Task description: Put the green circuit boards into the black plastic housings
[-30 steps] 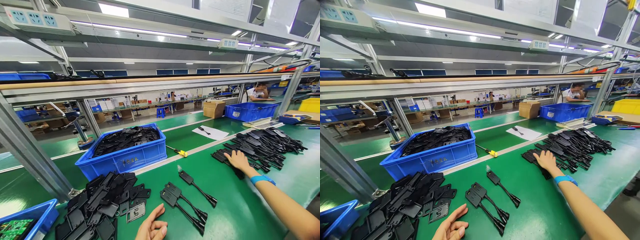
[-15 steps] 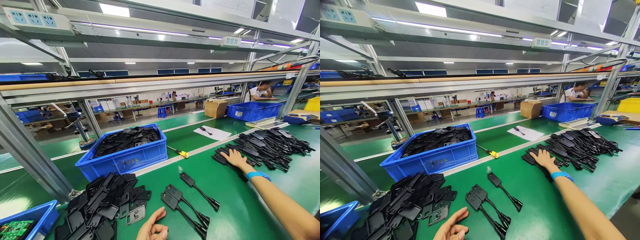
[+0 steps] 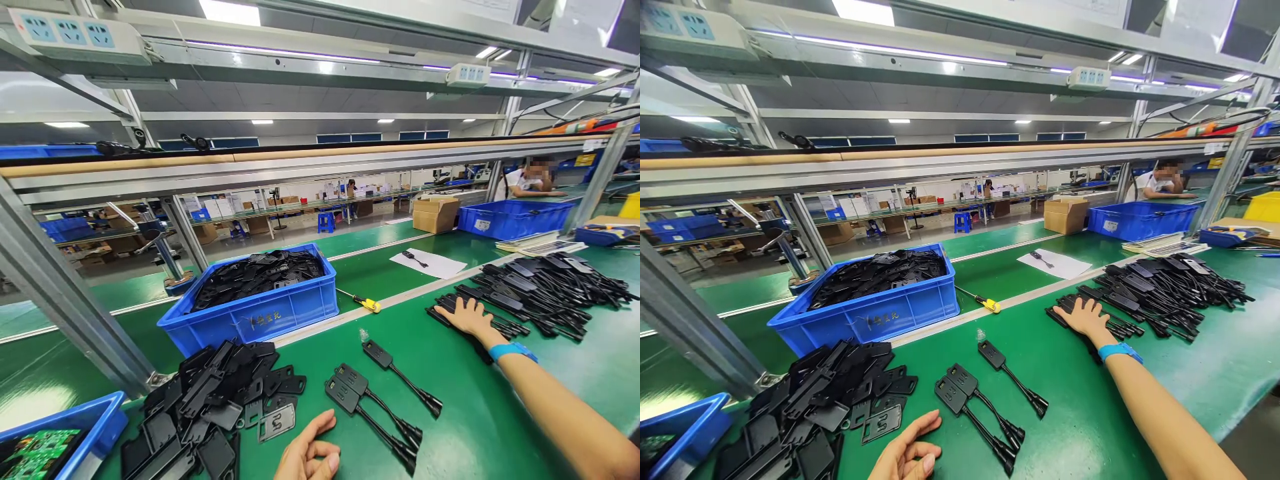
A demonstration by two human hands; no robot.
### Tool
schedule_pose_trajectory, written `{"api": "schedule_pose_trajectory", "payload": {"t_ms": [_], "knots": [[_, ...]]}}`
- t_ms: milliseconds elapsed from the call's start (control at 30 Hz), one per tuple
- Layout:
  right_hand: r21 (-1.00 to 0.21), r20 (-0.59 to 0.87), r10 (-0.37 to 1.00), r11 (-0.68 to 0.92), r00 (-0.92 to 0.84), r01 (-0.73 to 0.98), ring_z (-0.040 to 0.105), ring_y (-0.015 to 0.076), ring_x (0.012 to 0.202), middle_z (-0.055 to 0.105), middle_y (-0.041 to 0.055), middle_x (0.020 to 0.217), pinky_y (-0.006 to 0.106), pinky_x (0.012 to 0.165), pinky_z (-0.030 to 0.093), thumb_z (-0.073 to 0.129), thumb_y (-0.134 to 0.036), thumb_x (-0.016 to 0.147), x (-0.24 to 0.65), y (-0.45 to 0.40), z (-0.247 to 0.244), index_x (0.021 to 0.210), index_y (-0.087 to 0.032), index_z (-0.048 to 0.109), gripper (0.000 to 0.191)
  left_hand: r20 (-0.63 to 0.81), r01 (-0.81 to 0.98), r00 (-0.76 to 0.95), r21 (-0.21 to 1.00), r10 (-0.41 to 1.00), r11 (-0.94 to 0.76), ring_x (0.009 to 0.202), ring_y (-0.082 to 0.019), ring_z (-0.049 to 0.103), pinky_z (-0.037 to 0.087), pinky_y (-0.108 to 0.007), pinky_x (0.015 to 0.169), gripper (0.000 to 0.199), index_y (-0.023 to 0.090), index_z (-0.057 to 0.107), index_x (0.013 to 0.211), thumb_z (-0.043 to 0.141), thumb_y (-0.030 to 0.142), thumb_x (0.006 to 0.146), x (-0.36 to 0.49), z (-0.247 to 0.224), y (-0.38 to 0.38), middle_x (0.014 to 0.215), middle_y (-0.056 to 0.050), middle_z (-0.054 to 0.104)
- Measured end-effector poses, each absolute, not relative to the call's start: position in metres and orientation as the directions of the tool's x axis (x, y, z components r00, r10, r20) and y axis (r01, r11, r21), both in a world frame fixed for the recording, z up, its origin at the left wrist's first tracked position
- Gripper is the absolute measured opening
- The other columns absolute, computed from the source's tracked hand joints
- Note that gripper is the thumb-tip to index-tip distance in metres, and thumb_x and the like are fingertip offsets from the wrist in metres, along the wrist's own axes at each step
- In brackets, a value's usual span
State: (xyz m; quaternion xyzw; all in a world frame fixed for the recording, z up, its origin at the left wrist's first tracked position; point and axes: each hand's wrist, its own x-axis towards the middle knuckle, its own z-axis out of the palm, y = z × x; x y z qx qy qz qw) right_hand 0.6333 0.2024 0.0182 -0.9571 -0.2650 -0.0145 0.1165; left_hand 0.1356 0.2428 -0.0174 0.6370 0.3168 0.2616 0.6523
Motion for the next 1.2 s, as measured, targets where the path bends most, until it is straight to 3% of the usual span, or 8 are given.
{"api": "schedule_pose_trajectory", "payload": {"t_ms": [300, 367, 500, 667, 800, 900, 1000, 1200], "knots": [[-0.249, 0.107, 0.503, -0.821, 0.857, 0.513, 0.029, 0.0522, 0.123, 0.034, 0.0358, 0.134, 0.071, 0.091, 0.021, 0.035, -0.064, 0.082, 0.613, 0.203, 0.057, 0.132, 0.001, 0.04, 0.083, -0.055, 0.053, 0.659, 0.998, 0.75, 0.028, 0.079, -0.014, 0.06, 0.046, -0.02, 0.06, 0.073, 0.016, 0.056, 0.12, 0.069, 0.059, 0.064, 0.14, -0.012, 0.238, 0.119, -0.017, 0.057], [-0.255, 0.138, 0.648, -0.708, 0.749, 0.659, 0.037, 0.0467, 0.121, 0.042, 0.0317, 0.129, 0.065, 0.094, 0.027, 0.034, -0.054, 0.087, 0.59, 0.209, 0.069, 0.129, -0.001, 0.044, 0.068, -0.046, 0.054, 0.648, 0.998, 0.76, 0.014, 0.079, -0.015, 0.06, 0.046, -0.021, 0.06, 0.072, 0.015, 0.057, 0.119, 0.069, 0.06, 0.064, 0.141, -0.011, 0.237, 0.117, -0.017, 0.057], [-0.3, 0.131, 0.942, -0.258, 0.308, 0.918, 0.054, 0.023, 0.107, 0.06, 0.0086, 0.114, 0.032, 0.095, 0.04, 0.032, -0.045, 0.092, 0.509, 0.217, 0.067, 0.121, -0.021, 0.058, 0.046, -0.037, 0.058, 0.63, 0.998, 0.776, 0.001, 0.078, -0.015, 0.059, 0.044, -0.021, 0.06, 0.069, 0.014, 0.058, 0.117, 0.068, 0.058, 0.065, 0.142, -0.009, 0.234, 0.114, -0.017, 0.059], [-0.302, 0.143, 0.99, 0.022, 0.022, 0.953, 0.054, 0.0238, 0.096, 0.055, 0.0134, 0.109, 0.036, 0.091, 0.043, 0.037, -0.033, 0.091, 0.413, 0.211, 0.037, 0.132, -0.016, 0.048, 0.047, -0.037, 0.048, 0.632, 0.999, 0.774, 0.008, 0.077, -0.014, 0.059, 0.043, -0.02, 0.059, 0.067, 0.015, 0.058, 0.117, 0.07, 0.055, 0.065, 0.143, -0.003, 0.231, 0.114, -0.015, 0.058], [-0.294, 0.156, 0.987, 0.085, -0.04, 0.952, 0.049, 0.0257, 0.103, 0.05, 0.0166, 0.113, 0.039, 0.094, 0.039, 0.028, -0.025, 0.092, 0.385, 0.212, 0.033, 0.135, -0.012, 0.044, 0.048, -0.031, 0.035, 0.628, 0.999, 0.777, 0.011, 0.078, -0.014, 0.058, 0.043, -0.02, 0.059, 0.064, 0.016, 0.06, 0.114, 0.071, 0.054, 0.064, 0.144, 0.0, 0.229, 0.115, -0.014, 0.058], [-0.297, 0.136, 0.99, 0.066, -0.026, 0.953, 0.049, 0.0301, 0.103, 0.052, 0.0186, 0.113, 0.045, 0.092, 0.039, 0.028, -0.046, 0.093, 0.373, 0.213, 0.038, 0.136, -0.011, 0.043, 0.057, -0.023, 0.024, 0.621, 1.0, 0.783, 0.01, 0.079, -0.015, 0.059, 0.044, -0.021, 0.059, 0.063, 0.015, 0.06, 0.113, 0.072, 0.052, 0.064, 0.145, 0.002, 0.23, 0.116, -0.015, 0.057], [-0.246, 0.101, 0.993, -0.027, 0.053, 0.969, 0.042, 0.0408, 0.111, 0.044, 0.0262, 0.127, 0.055, 0.091, 0.035, 0.047, -0.07, 0.075, 0.352, 0.209, 0.039, 0.141, -0.007, 0.034, 0.091, -0.019, 0.027, 0.656, 1.0, 0.755, 0.002, 0.077, -0.015, 0.058, 0.042, -0.021, 0.057, 0.063, 0.015, 0.059, 0.115, 0.071, 0.052, 0.065, 0.145, 0.004, 0.232, 0.116, -0.015, 0.057], [-0.12, 0.077, 0.994, -0.065, 0.075, 0.991, 0.044, 0.0375, 0.107, 0.048, 0.0238, 0.123, 0.047, 0.089, 0.036, 0.059, -0.055, 0.068, 0.34, 0.201, 0.05, 0.139, -0.01, 0.037, 0.086, -0.052, 0.02, 0.633, 0.998, 0.772, 0.051, 0.068, -0.011, 0.056, 0.043, -0.023, 0.061, 0.069, 0.017, 0.057, 0.116, 0.07, 0.059, 0.062, 0.143, -0.003, 0.236, 0.116, -0.016, 0.057]]}}
